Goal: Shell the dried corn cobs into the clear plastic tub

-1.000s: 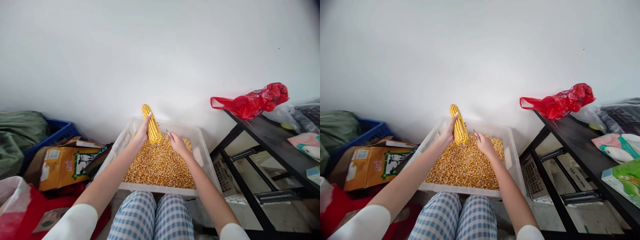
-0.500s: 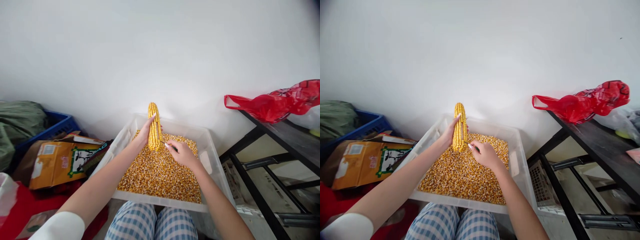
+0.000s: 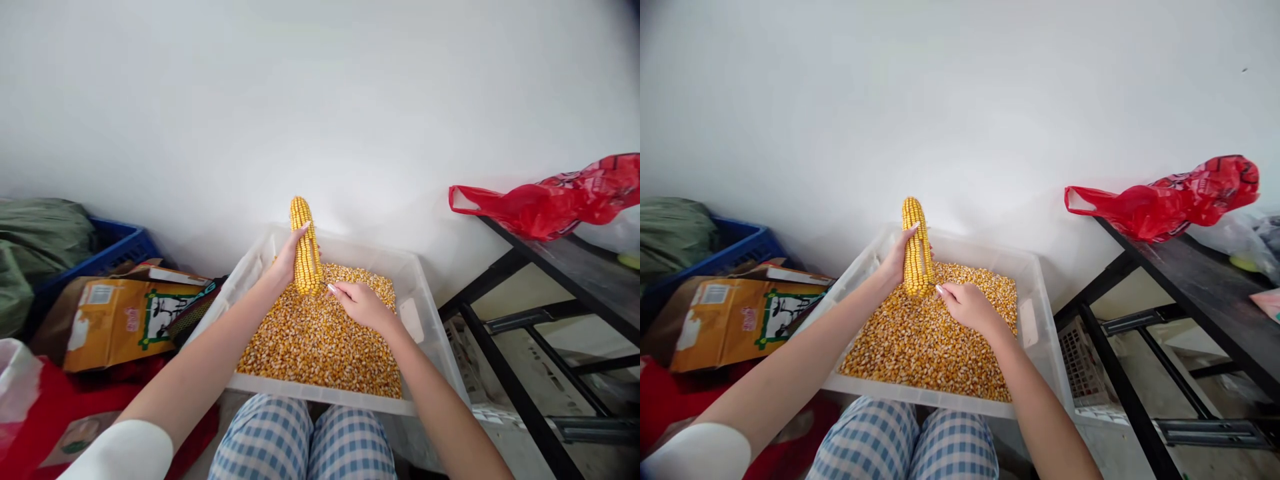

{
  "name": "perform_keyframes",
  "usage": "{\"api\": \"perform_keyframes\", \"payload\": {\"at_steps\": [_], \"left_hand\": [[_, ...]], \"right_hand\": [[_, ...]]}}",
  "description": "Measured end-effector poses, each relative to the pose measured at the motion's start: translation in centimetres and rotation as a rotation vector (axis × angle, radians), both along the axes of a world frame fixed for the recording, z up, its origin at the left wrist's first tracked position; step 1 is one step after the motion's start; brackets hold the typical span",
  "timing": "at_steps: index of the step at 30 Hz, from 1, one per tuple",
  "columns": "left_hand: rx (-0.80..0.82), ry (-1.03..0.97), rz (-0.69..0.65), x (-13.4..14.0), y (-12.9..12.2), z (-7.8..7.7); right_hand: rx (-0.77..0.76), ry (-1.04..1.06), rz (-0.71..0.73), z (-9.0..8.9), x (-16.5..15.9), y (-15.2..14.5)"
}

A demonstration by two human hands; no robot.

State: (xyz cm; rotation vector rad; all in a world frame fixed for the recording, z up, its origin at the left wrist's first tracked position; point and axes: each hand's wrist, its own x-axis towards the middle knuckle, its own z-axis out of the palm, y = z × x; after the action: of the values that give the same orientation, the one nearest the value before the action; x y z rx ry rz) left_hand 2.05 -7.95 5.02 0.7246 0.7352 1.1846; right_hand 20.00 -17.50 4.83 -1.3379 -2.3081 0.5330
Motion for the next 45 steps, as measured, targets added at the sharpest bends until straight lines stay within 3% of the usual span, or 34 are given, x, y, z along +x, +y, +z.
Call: {"api": "perform_keyframes", "payload": {"at_steps": [21,26,31,39,45], "left_hand": [[0.111,0.108,0.026,0.5,-0.7,0.3],[0.216,0.159,0.002,0.8,-1.6,0.5],[0.185,0.196,0.027,0.6,-1.8,0.7],[0.235,0.279,-0.008,0.8,-2.3,0.8],[0.242,0.321,-0.056,1.4,-2.6,0.1]], "right_hand": [[-0.061,-0.016,-0.01,-0.1,-0.3,-0.1],[-0.132,0.011,-0.007,-0.7,-0.5,0.0],[-0.19,0.086,-0.04,-0.9,-0.9,-0.1],[-0.014,-0.043,-0.018,-1.2,-1.3,-0.8],[-0.298,0.087,0.007,-2.2,-1.3,0.3]]}}
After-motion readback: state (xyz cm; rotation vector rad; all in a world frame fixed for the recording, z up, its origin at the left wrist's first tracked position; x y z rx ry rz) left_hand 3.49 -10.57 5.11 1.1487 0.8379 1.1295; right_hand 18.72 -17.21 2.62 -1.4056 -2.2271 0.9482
